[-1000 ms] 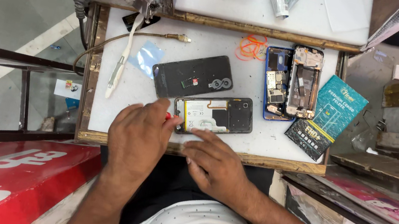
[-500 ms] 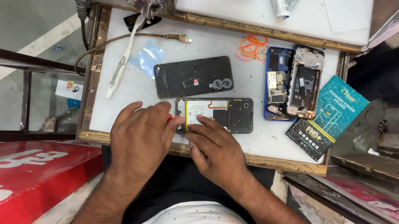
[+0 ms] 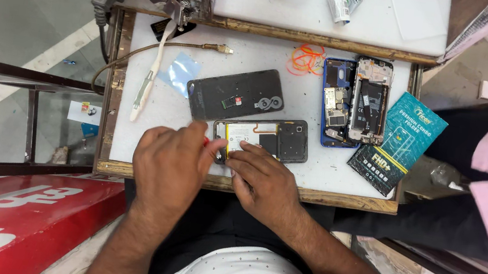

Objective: The person uses a red-handled screwdriver to remove screws from a disassembled smartphone on a workbench. They then lift the back cover, inspect the internal components, and reposition the device while handling the battery and frame.

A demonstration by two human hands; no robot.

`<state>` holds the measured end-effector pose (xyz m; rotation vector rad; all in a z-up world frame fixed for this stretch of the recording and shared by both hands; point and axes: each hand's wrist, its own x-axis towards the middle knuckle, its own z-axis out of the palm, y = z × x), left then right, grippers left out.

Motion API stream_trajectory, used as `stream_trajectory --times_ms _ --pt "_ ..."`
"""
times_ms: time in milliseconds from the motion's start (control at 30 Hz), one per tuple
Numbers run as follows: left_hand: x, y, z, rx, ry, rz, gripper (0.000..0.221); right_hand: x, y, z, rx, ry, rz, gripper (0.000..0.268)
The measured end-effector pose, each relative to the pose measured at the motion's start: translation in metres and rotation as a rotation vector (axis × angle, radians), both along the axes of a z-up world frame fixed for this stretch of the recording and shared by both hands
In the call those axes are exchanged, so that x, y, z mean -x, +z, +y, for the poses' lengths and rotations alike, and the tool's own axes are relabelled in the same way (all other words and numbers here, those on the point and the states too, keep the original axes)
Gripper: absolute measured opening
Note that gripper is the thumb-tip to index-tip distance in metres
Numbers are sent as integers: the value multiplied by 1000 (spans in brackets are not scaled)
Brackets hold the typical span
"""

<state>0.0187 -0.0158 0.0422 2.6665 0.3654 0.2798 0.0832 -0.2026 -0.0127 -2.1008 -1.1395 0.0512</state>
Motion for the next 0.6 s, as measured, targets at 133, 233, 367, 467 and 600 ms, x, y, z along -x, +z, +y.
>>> stream_trajectory --times_ms 133,233,367,467,600 --pt "0 1 1 95 -205 -292 18 -1 5 5 9 -44 -51 24" --pt "3 3 -1 49 -123 -222 21 -1 8 6 39 -72 -57 22" --pt "-1 12 5 90 -212 -298 29 -8 18 15 48 -76 -85 22" --pt "1 6 0 43 -151 -296 29 -7 25 12 80 -62 -77 21" --pt "0 -6 3 55 39 -290 38 -14 34 24 90 -29 -157 22"
